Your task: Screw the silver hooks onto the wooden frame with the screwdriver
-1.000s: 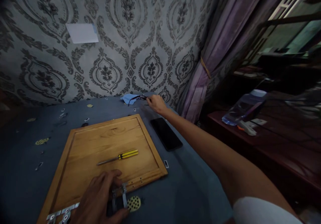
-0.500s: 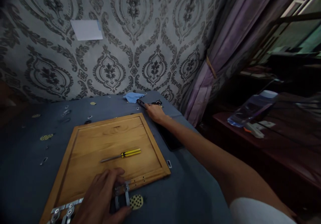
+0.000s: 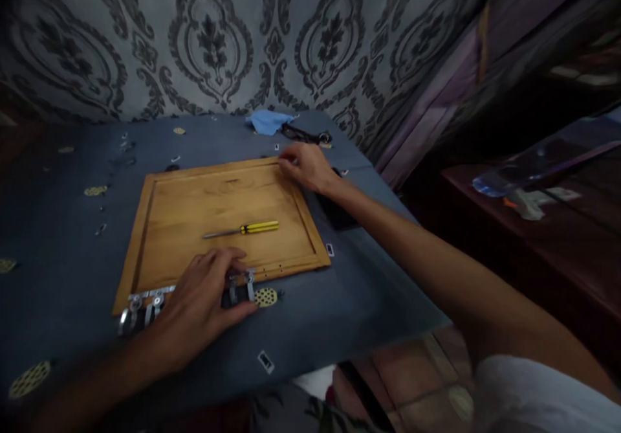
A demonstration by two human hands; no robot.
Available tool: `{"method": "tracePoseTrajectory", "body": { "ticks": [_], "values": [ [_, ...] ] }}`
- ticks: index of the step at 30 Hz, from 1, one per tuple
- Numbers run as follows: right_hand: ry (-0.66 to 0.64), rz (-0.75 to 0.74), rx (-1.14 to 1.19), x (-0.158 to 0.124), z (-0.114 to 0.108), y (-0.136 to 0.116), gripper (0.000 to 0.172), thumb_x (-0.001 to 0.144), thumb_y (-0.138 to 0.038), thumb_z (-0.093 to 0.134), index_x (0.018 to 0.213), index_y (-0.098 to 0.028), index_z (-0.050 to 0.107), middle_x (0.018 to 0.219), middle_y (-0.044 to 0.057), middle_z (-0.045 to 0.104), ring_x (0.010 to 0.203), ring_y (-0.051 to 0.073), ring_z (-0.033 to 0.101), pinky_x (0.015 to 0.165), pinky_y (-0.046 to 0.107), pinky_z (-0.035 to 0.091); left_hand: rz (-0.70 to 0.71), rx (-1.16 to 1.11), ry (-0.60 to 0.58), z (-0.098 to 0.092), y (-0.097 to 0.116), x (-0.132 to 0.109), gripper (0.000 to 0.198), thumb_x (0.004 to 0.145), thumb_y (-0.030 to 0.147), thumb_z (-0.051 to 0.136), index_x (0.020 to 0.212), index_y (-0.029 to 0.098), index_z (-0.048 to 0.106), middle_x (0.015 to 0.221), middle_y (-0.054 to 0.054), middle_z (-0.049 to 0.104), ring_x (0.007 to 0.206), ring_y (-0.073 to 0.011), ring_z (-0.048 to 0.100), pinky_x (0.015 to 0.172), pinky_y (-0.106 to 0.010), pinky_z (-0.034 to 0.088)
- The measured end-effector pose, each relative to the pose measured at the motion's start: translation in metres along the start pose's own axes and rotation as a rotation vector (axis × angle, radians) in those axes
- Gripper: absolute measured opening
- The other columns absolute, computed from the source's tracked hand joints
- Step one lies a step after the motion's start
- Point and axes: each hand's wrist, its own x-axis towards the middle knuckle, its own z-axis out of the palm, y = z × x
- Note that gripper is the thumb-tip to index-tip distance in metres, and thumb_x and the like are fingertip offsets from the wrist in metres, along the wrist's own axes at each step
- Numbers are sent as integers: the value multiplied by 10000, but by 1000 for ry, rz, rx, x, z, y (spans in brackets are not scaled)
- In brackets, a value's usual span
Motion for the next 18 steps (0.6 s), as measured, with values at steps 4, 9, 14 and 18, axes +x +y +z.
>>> {"method": "tracePoseTrajectory", "body": {
  "ticks": [4,9,14,18],
  "values": [
    [-201,-315,144,-54,10,-44,332,983,-416,616,1172,-172,738,1121,114,731,1014,254,687,876,349,513,39,36,22,-2,0,2,579,790,177,845,1224,218,464,1168,-78,682,1101,-304,633,932,-452,506],
    [-139,-416,54,-91,19,-56,311,1002,-345,567,1222,-164,691,1121,148,672,1056,306,628,892,420,504,31,57,15,-2,1,3,590,776,228,868,1203,210,461,1104,-71,698,1054,-313,648,898,-453,502],
    [-45,-348,68,-94,29,-48,158,970,-275,592,1032,-184,704,998,118,679,936,280,620,792,382,485,42,67,31,-2,1,4,563,776,233,866,1177,218,472,1092,-59,692,1046,-303,641,889,-433,496],
    [67,-252,386,-100,24,-50,187,928,-374,702,934,-189,726,820,39,689,721,192,600,647,322,439,55,76,32,-2,0,3,580,770,277,880,1181,204,477,1083,-69,684,1023,-303,637,872,-425,488]
  ]
}}
